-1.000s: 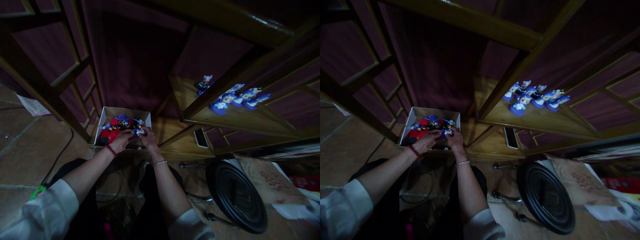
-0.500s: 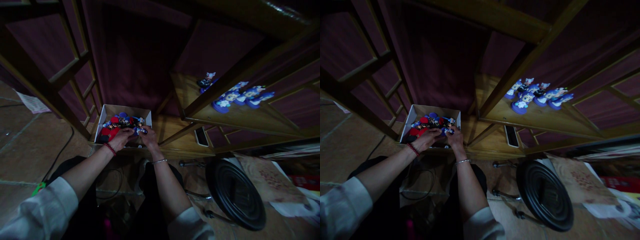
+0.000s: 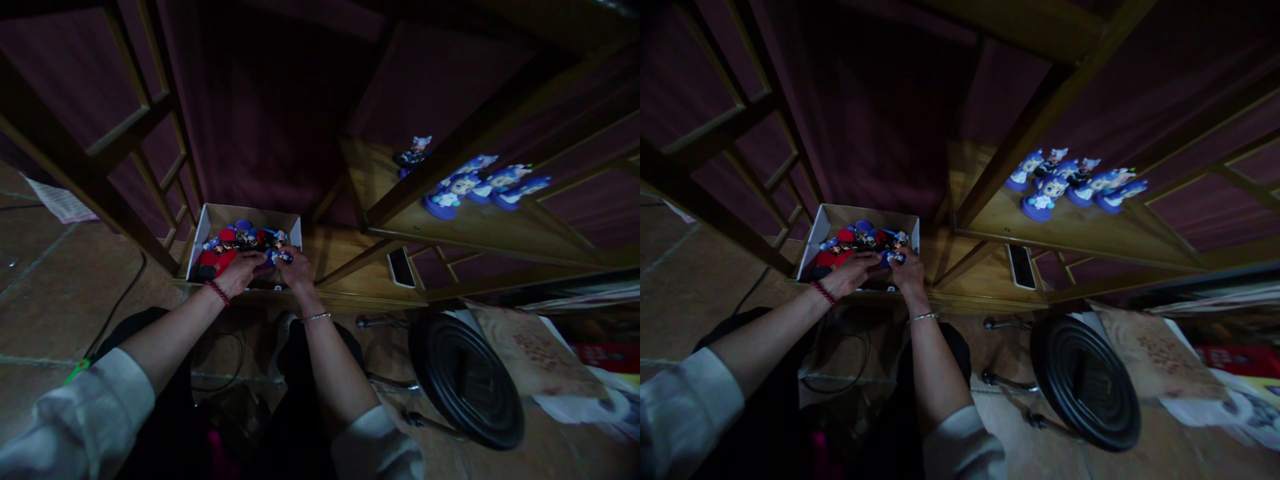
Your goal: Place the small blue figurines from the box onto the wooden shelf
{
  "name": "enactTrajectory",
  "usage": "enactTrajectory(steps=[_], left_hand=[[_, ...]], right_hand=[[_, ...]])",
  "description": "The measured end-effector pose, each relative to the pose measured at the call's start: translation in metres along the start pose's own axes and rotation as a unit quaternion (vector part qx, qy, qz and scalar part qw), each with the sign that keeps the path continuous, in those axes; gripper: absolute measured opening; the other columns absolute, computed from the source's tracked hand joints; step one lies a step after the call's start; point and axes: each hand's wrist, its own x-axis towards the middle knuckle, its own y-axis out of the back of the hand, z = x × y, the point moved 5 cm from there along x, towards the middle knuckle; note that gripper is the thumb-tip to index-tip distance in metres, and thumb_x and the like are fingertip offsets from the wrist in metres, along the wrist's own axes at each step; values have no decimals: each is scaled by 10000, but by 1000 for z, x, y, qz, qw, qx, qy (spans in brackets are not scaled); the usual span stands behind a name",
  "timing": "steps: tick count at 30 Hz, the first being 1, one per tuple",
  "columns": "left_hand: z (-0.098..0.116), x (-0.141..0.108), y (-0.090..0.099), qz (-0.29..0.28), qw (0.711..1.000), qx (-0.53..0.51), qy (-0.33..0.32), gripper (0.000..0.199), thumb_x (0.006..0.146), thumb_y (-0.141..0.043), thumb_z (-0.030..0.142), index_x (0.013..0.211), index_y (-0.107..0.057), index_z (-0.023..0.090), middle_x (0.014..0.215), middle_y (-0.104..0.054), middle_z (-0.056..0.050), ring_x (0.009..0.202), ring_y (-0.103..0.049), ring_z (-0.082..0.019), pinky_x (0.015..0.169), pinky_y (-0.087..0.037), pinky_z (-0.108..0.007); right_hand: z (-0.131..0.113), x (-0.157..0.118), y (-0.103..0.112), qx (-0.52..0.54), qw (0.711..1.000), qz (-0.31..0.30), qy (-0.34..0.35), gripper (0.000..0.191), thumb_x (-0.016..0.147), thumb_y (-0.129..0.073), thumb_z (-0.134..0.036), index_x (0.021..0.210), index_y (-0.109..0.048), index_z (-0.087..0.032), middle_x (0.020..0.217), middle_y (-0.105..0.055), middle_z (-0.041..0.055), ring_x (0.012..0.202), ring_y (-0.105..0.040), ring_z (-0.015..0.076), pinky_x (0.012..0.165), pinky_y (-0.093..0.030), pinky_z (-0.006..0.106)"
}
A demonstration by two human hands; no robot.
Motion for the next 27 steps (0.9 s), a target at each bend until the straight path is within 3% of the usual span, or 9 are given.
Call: enactTrajectory(steps=[10, 17, 27], left_hand=[[-5, 2, 1, 11, 999, 32, 19, 90, 615, -620, 63, 561, -567, 113, 611, -574, -7, 634, -551, -100, 728, -494, -296], [-9, 0, -3, 14, 997, 58, 44, 198, 616, -489, -64, 609, -555, 123, 635, -590, -19, 633, -570, -114, 675, -499, -276], [-14, 3, -1, 15, 998, 51, 40, 261, 572, -486, -96, 653, -553, 143, 639, -596, -6, 640, -586, -120, 652, -499, -255]], right_hand=[[-7, -6, -2, -53, 998, -6, 26, 187, 729, -541, -214, 911, -571, -248, 912, -611, -1, 836, -574, 138, 766, -432, 251], [-10, -8, -5, -124, 991, -11, 46, 200, 749, -526, -192, 938, -571, -235, 924, -575, 32, 820, -570, 150, 759, -423, 257], [-14, -10, -4, -129, 990, -13, 46, 217, 753, -519, -179, 953, -568, -248, 916, -568, 37, 818, -571, 164, 746, -426, 269]])
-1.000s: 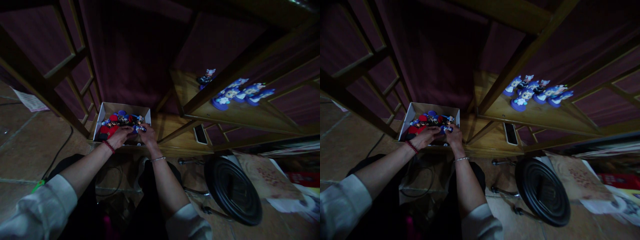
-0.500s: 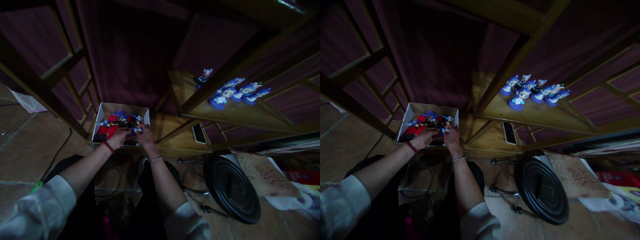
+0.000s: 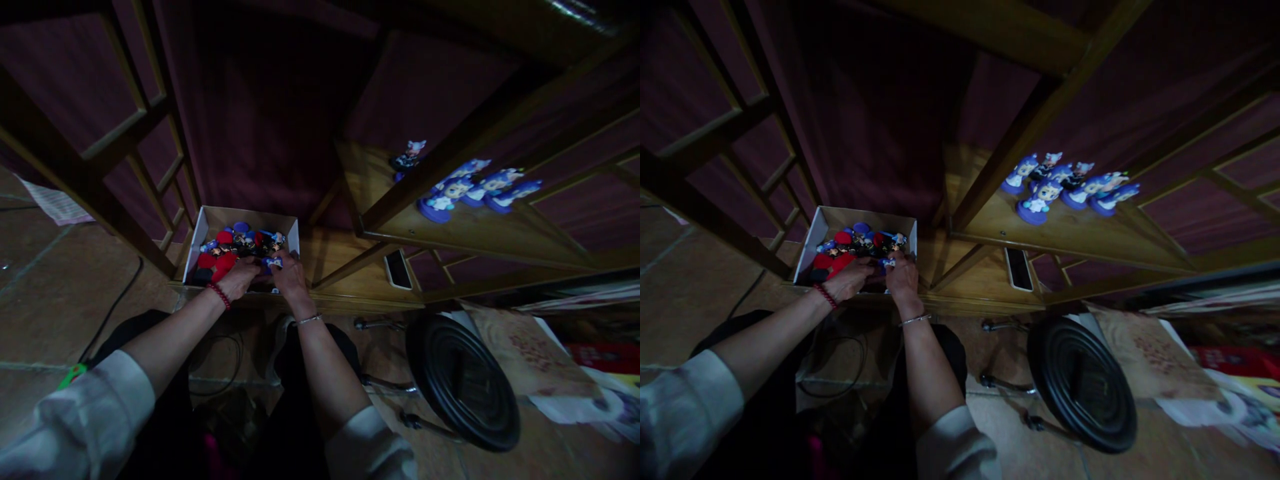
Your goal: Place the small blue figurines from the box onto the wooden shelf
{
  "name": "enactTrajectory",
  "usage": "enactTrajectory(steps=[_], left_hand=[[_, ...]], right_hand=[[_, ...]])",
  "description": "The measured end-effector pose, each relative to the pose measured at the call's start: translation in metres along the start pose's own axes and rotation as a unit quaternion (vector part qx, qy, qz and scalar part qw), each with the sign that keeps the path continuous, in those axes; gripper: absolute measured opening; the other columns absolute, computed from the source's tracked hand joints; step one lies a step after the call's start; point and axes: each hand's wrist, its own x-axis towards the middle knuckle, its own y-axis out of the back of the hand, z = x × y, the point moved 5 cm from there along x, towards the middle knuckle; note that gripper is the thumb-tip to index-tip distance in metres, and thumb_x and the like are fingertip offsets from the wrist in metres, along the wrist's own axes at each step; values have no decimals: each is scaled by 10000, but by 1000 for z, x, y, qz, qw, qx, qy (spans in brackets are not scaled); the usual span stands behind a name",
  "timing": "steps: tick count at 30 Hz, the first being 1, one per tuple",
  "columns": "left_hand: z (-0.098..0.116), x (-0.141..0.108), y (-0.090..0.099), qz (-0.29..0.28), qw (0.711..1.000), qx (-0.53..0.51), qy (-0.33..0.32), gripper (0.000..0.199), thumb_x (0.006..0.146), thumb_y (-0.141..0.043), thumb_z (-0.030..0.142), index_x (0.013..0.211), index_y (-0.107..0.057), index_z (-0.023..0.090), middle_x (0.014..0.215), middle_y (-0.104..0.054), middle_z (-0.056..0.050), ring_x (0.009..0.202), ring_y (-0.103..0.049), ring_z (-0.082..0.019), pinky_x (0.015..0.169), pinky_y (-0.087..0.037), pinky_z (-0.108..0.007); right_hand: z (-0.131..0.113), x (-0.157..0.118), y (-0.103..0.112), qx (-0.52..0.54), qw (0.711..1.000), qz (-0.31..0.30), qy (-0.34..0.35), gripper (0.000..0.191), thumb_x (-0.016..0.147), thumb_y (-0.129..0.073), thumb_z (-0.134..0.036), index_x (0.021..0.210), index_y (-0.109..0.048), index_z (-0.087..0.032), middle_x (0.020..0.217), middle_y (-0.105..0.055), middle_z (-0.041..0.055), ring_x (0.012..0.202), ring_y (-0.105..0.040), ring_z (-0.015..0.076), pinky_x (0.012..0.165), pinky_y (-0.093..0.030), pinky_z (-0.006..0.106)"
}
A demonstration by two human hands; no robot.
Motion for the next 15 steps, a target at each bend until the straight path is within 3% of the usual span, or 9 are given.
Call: enactTrajectory(steps=[10, 15], left_hand=[[6, -4, -4, 36, 999, 36, -8, 290, 573, -424, -95, 670, -562, 142, 568, -588, 0, 570, -583, -121, 598, -492, -244], [10, -5, -5, 42, 999, 18, -18, 218, 607, -466, -61, 649, -553, 134, 601, -592, -7, 600, -586, -118, 655, -489, -258]], right_hand=[[-4, 2, 0, -22, 1000, 14, 6, 300, 753, -511, -196, 1052, -514, -231, 911, -615, 46, 790, -591, 177, 709, -436, 270], [-7, 1, 3, -16, 999, 35, 24, 284, 762, -508, -204, 1044, -530, -228, 920, -616, 51, 810, -585, 182, 717, -434, 275]])
